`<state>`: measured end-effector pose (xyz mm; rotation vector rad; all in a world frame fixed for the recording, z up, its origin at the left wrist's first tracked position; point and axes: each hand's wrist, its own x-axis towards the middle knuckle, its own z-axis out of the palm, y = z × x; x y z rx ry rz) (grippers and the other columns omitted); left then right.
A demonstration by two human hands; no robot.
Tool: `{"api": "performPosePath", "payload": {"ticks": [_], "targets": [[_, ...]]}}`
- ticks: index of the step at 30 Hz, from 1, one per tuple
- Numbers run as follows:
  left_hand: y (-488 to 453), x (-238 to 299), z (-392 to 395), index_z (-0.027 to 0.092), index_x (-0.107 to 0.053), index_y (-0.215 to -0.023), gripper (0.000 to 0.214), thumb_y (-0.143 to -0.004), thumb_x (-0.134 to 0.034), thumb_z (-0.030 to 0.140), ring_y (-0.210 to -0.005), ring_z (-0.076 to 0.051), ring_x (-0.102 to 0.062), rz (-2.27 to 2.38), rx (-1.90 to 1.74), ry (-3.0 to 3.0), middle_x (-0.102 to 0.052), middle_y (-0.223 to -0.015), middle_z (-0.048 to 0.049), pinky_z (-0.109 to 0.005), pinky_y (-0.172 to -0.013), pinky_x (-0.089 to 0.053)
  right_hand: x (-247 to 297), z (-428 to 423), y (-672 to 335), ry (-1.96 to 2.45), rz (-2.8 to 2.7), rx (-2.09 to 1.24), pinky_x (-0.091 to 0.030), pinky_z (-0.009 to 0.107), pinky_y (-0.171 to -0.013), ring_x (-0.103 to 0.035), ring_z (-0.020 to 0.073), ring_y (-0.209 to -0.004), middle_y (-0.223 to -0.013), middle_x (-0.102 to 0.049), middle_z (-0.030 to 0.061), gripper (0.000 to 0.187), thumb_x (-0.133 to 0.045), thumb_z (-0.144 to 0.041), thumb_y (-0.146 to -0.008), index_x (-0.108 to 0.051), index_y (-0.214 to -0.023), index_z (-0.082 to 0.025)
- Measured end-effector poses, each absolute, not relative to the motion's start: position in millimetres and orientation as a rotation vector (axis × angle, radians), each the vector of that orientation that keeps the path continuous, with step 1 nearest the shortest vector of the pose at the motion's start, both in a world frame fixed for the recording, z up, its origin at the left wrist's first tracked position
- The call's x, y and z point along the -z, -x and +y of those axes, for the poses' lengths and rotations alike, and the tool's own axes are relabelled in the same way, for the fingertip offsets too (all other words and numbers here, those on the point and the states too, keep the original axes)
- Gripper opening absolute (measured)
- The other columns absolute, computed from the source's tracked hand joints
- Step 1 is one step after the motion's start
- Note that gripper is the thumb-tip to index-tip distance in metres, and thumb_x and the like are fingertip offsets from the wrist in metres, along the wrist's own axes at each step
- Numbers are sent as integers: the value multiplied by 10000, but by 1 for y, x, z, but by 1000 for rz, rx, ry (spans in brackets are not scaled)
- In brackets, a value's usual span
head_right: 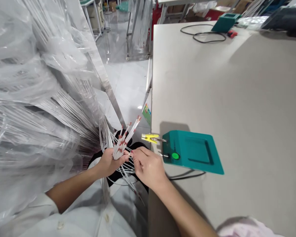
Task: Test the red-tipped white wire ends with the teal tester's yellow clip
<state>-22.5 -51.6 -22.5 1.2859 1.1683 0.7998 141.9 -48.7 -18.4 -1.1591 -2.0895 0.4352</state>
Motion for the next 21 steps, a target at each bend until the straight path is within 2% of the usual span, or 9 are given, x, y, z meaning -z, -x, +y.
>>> {"api": "performPosePath", "payload": {"ticks": [3,6,9,14,16,19,21], "targets": [[18,23,-53,136,-628,-681,163,-747,-564,270,-639,-134,-540,1288,-837,-1203,-606,-654,-18,-236,-617,-424,19,-48,-141,1156,-2271,-63,-437,265,-606,-600,158,-677,-762,-669,67,162,-473,-139,-817,-630,-785,-163],[16,18,-51,136,-609,-655,171,-749,-562,271,-625,-127,-543,1345,-897,-1159,-597,-635,-15,-233,-610,-432,20,-49,-139,1120,-2417,41,-419,267,-594,-582,152,-643,-698,-650,63,186,-457,-128,-813,-629,-751,-159],[21,13,-46,133,-608,-654,222,-765,-562,320,-583,-113,-522,1321,-909,-1181,-572,-596,-7,-226,-576,-422,22,-50,-139,1131,-2420,-171,-399,259,-528,-555,138,-580,-651,-612,43,197,-439,-107,-807,-601,-713,-166],[26,11,-43,130,-622,-647,246,-753,-584,348,-590,-112,-529,1259,-878,-1206,-581,-594,-11,-228,-594,-425,18,-47,-138,1254,-1923,-602,-480,254,-619,-599,142,-705,-833,-644,59,104,-487,-203,-850,-585,-875,-182],[26,13,-43,129,-629,-654,227,-740,-595,337,-611,-120,-543,1230,-861,-1190,-600,-616,-19,-231,-604,-429,16,-46,-137,1220,-1856,-736,-486,245,-589,-601,135,-679,-841,-649,56,99,-506,-231,-851,-591,-880,-189],[26,17,-42,126,-630,-658,200,-727,-603,312,-621,-121,-545,1157,-756,-1186,-611,-639,-21,-226,-600,-425,16,-45,-138,1147,-1913,-799,-465,229,-557,-583,122,-633,-732,-630,34,150,-468,-189,-867,-597,-790,-188],[29,17,-41,124,-628,-669,184,-727,-594,296,-598,-112,-525,1120,-664,-1204,-595,-626,-11,-215,-577,-411,18,-46,-140,1110,-2026,-677,-449,228,-561,-575,123,-636,-701,-619,33,172,-459,-153,-859,-597,-762,-181]]}}
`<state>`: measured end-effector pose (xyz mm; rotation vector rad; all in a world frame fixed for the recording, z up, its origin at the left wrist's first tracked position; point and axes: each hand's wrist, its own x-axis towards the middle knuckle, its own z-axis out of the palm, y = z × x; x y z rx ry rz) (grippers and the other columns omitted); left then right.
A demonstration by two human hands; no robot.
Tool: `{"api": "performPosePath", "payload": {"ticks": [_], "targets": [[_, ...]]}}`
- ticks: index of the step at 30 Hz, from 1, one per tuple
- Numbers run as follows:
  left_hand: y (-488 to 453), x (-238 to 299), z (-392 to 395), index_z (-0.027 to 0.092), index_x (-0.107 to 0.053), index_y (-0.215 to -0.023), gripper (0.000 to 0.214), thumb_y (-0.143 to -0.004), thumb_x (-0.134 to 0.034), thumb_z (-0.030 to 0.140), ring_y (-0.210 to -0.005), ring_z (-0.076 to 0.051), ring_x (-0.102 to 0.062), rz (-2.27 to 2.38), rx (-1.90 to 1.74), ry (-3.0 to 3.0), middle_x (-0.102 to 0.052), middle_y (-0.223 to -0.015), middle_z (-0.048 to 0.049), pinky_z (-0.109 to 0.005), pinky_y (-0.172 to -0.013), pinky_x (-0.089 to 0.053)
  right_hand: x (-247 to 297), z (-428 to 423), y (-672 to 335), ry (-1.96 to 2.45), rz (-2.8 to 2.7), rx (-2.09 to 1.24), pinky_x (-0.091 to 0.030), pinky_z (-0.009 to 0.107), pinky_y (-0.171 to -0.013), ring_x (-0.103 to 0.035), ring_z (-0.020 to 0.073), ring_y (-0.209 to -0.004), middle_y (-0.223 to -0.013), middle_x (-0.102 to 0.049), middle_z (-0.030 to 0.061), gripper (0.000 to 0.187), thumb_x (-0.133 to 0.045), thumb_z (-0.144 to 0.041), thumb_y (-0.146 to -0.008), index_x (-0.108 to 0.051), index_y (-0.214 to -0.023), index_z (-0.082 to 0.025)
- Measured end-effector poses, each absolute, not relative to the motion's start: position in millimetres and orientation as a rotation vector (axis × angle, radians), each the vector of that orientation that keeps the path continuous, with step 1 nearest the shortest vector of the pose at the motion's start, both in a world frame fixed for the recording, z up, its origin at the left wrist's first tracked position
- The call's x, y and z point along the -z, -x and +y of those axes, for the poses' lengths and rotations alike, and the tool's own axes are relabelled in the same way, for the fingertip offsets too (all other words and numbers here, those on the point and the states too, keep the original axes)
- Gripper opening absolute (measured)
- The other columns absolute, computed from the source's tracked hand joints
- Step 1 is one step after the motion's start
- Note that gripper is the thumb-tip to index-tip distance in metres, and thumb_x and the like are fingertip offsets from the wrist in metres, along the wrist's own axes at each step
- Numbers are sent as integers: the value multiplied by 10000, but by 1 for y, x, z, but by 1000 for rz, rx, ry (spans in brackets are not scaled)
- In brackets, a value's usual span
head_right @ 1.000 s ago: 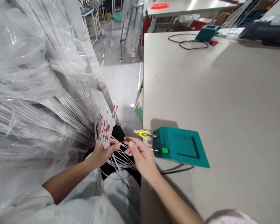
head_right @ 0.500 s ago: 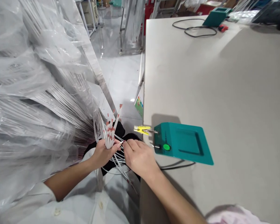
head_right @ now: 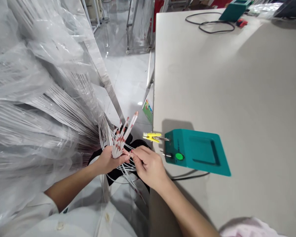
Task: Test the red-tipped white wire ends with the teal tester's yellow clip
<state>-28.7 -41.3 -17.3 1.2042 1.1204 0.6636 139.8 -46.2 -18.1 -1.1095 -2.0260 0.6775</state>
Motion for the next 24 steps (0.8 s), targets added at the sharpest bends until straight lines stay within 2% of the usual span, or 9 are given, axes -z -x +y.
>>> {"api": "performPosePath", "payload": {"ticks": [4,6,10,13,15,18,21,24], "targets": [[33,19,-42,116,-612,-693,168,-734,-574,275,-554,-86,-457,1102,-616,-1262,-535,-600,16,-197,-536,-369,19,-46,-145,1075,-2258,-338,-425,239,-576,-573,133,-641,-706,-623,49,159,-466,-129,-818,-602,-740,-156],[32,22,-43,113,-598,-670,171,-734,-571,270,-546,-79,-437,1110,-635,-1270,-518,-594,20,-193,-524,-355,16,-44,-146,1106,-2302,-356,-407,237,-556,-554,126,-605,-664,-600,41,185,-450,-125,-804,-593,-692,-155],[23,24,-42,114,-599,-659,151,-720,-581,251,-515,-71,-442,1147,-662,-1181,-551,-595,12,-189,-493,-347,-1,-39,-152,1146,-2173,-884,-361,211,-467,-477,89,-492,-569,-521,1,246,-432,-119,-809,-541,-594,-169],[13,17,-31,111,-605,-697,97,-701,-587,206,-417,-41,-395,1240,-670,-997,-578,-582,9,-182,-427,-319,-20,-36,-163,1004,-1970,-1159,-402,211,-483,-510,96,-515,-584,-546,-9,219,-446,-128,-834,-535,-643,-187],[8,10,-22,100,-620,-794,132,-676,-588,150,-367,-30,-373,1291,-657,-893,-581,-554,16,-179,-392,-300,-29,-35,-173,1066,-1871,-980,-429,225,-521,-539,110,-560,-630,-576,-7,169,-476,-136,-839,-545,-700,-203],[3,4,-10,98,-595,-1053,381,-674,-585,127,-351,-34,-382,1220,-664,-849,-598,-550,20,-175,-374,-304,-32,-30,-187,1333,-1990,-353,-454,278,-620,-595,170,-713,-784,-641,48,62,-543,-186,-824,-596,-855,-197],[0,7,-2,120,-553,-1171,471,-703,-576,160,-356,-33,-379,1122,-681,-886,-618,-578,10,-172,-364,-303,-25,-21,-194,1455,-2380,219,-444,346,-710,-599,255,-856,-944,-656,133,285,-557,-271,-823,-593,-1054,-108],[-5,12,3,109,-577,-1144,434,-717,-573,186,-360,-30,-372,1075,-695,-917,-626,-599,-4,-175,-362,-305,-20,-11,-196,1470,-2663,436,-392,399,-805,-584,273,-896,-936,-658,147,306,-509,-233,-845,-585,-1084,-57]]}}
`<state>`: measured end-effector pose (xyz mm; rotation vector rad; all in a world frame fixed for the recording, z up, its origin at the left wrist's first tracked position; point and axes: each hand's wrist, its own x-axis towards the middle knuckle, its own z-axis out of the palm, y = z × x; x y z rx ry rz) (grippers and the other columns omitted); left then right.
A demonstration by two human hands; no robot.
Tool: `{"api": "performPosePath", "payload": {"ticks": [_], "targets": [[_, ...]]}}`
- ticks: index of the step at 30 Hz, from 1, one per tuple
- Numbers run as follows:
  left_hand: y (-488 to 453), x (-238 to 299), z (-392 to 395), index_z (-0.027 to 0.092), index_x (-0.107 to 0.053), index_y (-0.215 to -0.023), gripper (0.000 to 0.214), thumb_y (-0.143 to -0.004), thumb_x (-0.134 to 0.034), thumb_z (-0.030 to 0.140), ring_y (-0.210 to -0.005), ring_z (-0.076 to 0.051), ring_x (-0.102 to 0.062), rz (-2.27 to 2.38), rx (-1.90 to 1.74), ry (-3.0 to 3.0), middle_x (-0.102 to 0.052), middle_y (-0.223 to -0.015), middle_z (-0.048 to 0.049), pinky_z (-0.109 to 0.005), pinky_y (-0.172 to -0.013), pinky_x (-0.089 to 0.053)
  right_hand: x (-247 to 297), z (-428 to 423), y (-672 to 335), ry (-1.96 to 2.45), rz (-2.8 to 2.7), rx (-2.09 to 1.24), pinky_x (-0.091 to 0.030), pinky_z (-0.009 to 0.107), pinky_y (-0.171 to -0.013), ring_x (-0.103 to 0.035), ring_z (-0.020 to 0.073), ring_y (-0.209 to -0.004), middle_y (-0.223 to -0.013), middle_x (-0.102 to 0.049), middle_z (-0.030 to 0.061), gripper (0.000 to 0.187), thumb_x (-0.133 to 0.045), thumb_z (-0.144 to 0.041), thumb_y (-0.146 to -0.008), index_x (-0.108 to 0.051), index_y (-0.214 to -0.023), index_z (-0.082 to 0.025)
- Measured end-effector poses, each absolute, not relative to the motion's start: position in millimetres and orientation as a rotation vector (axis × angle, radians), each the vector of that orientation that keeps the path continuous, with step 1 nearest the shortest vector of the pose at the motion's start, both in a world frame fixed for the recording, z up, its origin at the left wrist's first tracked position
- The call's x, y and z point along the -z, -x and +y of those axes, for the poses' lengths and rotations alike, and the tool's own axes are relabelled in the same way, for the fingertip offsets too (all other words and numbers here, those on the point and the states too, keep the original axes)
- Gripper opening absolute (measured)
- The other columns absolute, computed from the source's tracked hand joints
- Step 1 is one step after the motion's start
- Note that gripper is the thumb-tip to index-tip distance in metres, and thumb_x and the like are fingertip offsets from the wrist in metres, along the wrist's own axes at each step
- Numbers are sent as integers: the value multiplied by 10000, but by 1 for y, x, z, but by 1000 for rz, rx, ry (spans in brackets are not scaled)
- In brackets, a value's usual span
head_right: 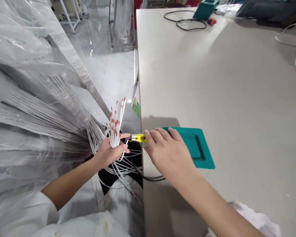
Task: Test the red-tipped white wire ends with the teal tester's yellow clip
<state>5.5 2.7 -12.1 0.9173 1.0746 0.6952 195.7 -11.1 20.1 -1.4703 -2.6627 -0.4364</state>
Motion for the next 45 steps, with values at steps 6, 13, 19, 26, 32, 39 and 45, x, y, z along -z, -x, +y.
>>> {"api": "performPosePath", "payload": {"ticks": [6,13,19,26,32,39,45], "targets": [[-15,14,11,85,-536,-1205,502,-729,-583,233,-368,-27,-370,1075,-715,-869,-652,-640,-32,-178,-368,-294,-25,1,-193,1552,-2831,497,-277,485,-897,-556,289,-919,-831,-659,105,248,-500,-92,-786,-615,-1006,-99],[-15,15,14,65,-553,-1183,532,-701,-625,277,-375,-26,-375,1070,-721,-885,-667,-672,-53,-186,-372,-309,-25,14,-199,1403,-2913,408,-303,481,-905,-578,242,-813,-700,-667,79,203,-469,-48,-727,-610,-692,-190],[-18,15,11,91,-602,-1126,457,-687,-627,216,-400,-43,-392,1156,-675,-911,-662,-636,-27,-187,-376,-329,-22,14,-201,1374,-2869,355,-323,516,-908,-601,259,-793,-657,-660,83,234,-435,-37,-723,-597,-667,-197],[-20,16,13,123,-641,-1055,413,-645,-653,170,-478,-74,-470,1190,-682,-924,-636,-608,13,-211,-487,-408,-19,13,-203,1425,-2839,329,-305,577,-917,-597,315,-916,-831,-682,138,200,-469,-171,-788,-630,-896,-125],[-22,14,12,133,-648,-1041,397,-644,-646,146,-468,-65,-454,1210,-707,-908,-613,-580,29,-209,-494,-393,-10,10,-205,1428,-2743,232,-248,600,-961,-576,315,-975,-1032,-656,152,466,-527,-326,-813,-478,-1226,-116],[-12,13,8,133,-610,-1104,437,-671,-634,191,-410,-42,-386,1201,-686,-935,-631,-609,21,-197,-434,-336,-10,10,-206,1421,-2736,212,-259,624,-944,-603,317,-916,-962,-674,153,497,-538,-406,-816,-510,-1211,-104],[-2,9,2,100,-631,-927,306,-651,-654,230,-403,-45,-383,1247,-690,-931,-585,-573,22,-188,-386,-308,-24,-1,-198,1294,-2517,192,-355,562,-935,-629,302,-912,-983,-671,163,475,-492,-484,-836,-579,-1115,-108]]}}
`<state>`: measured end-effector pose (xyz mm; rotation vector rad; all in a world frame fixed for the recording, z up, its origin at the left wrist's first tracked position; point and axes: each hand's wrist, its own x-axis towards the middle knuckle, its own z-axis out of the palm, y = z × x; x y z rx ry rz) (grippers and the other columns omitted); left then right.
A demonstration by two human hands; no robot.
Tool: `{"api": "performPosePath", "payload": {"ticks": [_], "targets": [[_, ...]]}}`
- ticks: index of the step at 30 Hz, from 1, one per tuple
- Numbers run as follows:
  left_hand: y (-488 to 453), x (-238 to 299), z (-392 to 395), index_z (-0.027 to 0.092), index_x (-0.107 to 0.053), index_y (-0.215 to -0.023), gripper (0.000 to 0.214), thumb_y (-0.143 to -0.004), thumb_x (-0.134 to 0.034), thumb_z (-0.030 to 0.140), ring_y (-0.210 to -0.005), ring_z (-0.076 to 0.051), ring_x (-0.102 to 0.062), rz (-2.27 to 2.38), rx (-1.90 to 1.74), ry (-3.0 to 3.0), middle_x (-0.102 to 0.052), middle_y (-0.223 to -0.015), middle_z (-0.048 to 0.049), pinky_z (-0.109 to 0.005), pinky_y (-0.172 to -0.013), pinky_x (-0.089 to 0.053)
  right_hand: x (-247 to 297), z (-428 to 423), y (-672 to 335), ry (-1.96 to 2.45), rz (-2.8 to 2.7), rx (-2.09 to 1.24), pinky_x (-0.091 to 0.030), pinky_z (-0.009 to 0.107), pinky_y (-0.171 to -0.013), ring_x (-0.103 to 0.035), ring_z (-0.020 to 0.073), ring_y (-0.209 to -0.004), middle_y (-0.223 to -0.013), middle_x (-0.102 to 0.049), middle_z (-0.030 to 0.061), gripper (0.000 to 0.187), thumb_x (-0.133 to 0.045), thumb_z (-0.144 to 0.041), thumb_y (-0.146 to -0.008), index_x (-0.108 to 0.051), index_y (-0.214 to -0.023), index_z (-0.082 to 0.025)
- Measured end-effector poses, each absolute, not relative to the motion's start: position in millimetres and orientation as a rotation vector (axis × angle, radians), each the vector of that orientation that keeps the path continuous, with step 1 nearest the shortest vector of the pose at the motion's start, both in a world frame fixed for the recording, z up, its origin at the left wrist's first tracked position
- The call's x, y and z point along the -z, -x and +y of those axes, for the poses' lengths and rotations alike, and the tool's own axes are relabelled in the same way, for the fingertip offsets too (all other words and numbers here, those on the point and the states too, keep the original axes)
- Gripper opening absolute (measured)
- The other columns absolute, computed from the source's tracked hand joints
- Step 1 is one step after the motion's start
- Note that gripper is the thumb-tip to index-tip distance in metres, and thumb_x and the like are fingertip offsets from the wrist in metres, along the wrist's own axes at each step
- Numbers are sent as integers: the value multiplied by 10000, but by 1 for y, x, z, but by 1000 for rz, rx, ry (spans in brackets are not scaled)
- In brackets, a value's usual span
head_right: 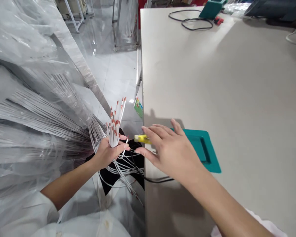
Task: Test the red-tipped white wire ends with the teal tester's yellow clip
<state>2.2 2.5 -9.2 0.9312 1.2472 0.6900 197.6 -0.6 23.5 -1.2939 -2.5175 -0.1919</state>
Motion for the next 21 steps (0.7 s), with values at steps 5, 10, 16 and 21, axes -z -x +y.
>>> {"api": "performPosePath", "payload": {"ticks": [5,10,16,21], "targets": [[1,9,-4,129,-636,-625,98,-673,-604,208,-488,-58,-431,1207,-716,-1058,-534,-562,28,-186,-468,-362,-22,-16,-175,1177,-2481,215,-455,453,-896,-600,267,-1002,-1077,-647,140,320,-546,-281,-840,-582,-1112,-117],[5,13,-12,144,-657,-676,97,-674,-605,226,-634,-120,-524,1227,-706,-1175,-604,-658,1,-223,-580,-426,-16,-17,-163,1118,-2638,204,-447,437,-901,-568,263,-1048,-1062,-657,118,228,-495,-167,-852,-633,-1027,-119],[18,13,-18,131,-639,-668,194,-742,-560,292,-572,-109,-478,1176,-607,-1423,-545,-587,13,-214,-541,-375,-20,-22,-157,1024,-2699,342,-396,451,-910,-594,241,-966,-875,-702,39,280,-432,-61,-848,-678,-789,-181],[26,14,-19,126,-663,-711,187,-739,-569,285,-598,-119,-522,1134,-552,-1445,-592,-621,6,-210,-567,-401,-24,-31,-155,1090,-2731,352,-366,510,-904,-590,292,-977,-887,-697,74,239,-462,-54,-819,-679,-817,-153]]}}
